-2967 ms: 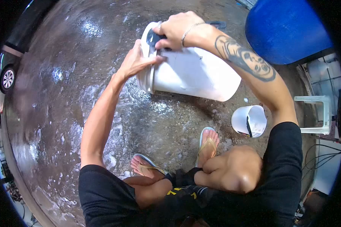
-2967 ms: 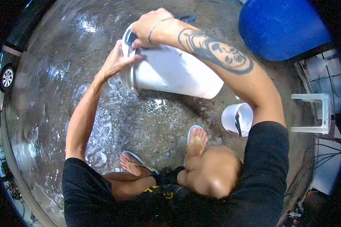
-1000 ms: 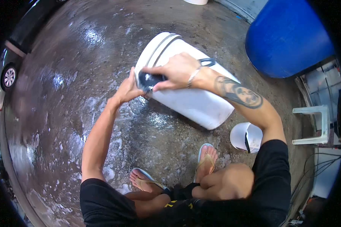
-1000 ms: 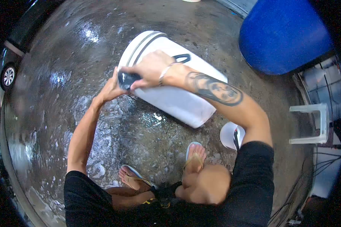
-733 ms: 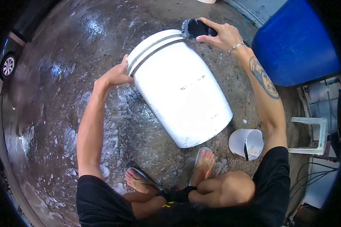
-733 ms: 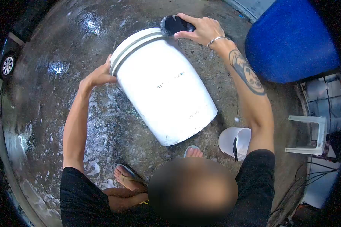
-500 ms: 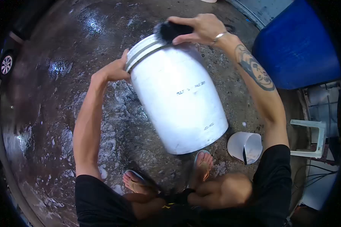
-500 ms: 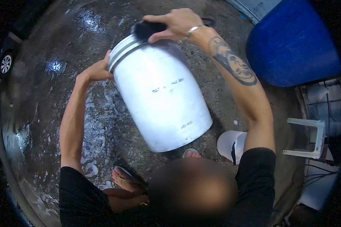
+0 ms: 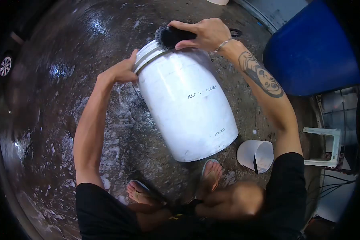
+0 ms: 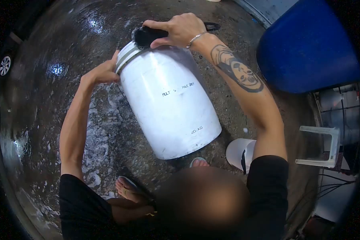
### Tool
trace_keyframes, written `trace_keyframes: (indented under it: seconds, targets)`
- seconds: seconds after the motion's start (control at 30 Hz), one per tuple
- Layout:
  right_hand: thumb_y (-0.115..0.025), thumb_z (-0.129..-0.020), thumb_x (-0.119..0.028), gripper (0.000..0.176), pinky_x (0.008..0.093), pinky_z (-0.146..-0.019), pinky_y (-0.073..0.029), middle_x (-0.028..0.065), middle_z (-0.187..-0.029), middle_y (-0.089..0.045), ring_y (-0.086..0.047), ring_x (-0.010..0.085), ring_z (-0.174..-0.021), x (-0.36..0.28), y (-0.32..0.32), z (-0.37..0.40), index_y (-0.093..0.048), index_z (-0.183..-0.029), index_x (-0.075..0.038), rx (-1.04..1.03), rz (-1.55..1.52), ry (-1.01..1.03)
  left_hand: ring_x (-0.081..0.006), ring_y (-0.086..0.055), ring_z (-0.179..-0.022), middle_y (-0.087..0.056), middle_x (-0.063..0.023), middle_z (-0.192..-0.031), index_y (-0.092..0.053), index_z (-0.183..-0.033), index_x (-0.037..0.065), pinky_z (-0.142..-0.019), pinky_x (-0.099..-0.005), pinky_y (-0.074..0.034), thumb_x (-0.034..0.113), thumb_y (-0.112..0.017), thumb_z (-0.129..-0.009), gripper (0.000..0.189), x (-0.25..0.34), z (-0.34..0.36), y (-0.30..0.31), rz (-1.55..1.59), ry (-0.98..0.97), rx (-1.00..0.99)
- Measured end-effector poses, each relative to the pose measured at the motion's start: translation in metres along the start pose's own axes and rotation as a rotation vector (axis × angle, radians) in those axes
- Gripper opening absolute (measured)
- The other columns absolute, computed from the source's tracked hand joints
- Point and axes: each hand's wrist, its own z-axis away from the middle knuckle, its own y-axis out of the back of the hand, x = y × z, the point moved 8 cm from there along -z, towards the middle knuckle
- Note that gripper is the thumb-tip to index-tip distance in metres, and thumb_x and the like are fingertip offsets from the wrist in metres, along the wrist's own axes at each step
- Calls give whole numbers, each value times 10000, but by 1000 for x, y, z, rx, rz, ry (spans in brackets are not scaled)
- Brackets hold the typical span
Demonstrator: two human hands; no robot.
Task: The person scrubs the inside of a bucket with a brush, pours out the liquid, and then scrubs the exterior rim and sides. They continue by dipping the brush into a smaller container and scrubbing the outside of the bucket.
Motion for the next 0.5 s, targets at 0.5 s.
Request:
trace_keyframes:
  seconds: [0.5]
  targets:
    - [-594, -778, -743, 732, 389, -611, -577, 127, -729, -712, -715, 285, -662, 85, -13, 81, -519, -1388, -346, -248, 149, -499, -355, -504, -1297, -484, -367, -1352, 6, -1519, -87, -1093, -362, -397, 151, -742, -633, 1184, -15, -7, -7, -15, 30, -11]
